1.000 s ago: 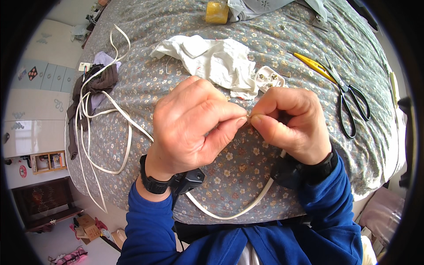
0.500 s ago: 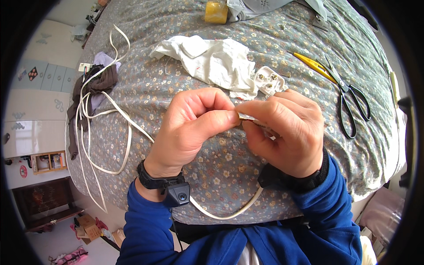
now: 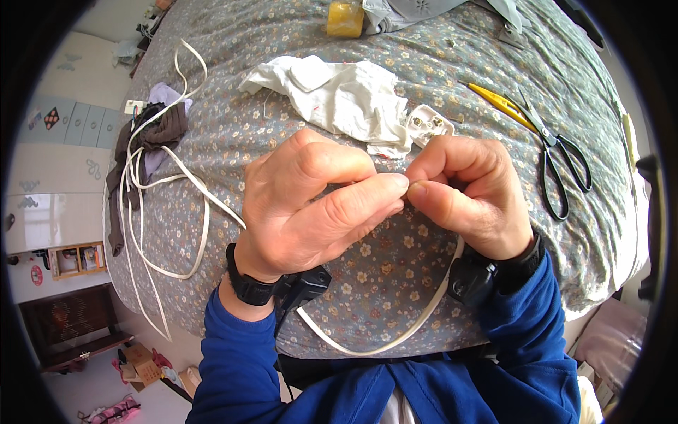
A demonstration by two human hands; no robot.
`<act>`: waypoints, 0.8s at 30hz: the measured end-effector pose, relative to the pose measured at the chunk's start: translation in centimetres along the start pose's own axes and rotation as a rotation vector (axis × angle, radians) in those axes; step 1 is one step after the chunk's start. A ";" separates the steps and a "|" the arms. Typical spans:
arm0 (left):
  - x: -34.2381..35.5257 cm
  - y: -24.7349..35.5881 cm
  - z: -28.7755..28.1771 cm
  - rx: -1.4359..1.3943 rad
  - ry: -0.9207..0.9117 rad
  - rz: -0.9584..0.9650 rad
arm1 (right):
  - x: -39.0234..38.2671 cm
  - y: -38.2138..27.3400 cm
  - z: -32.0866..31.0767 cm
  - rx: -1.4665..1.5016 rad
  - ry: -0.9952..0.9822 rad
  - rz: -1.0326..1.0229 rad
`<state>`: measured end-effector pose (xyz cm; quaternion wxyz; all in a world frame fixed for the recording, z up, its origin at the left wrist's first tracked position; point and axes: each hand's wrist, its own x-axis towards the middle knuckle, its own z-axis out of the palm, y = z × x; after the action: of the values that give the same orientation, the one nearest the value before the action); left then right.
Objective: The person strips the ends of a white power cord, twists the exposed conductors, and inserts them into the terminals of a three-prong plug. They then use a yellow screwdriver to tighten the terminal screws to secure the wires.
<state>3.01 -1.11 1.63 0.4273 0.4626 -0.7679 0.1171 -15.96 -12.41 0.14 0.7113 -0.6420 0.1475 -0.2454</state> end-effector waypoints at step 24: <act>-0.7 2.2 2.7 -1.199 0.228 -1.073 | 0.2 0.4 0.8 0.114 0.202 -0.173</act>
<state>-0.15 -1.02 -0.10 0.6760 0.4455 -0.3254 -0.4886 -15.31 -11.84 -0.08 0.7041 -0.5830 0.1484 -0.3772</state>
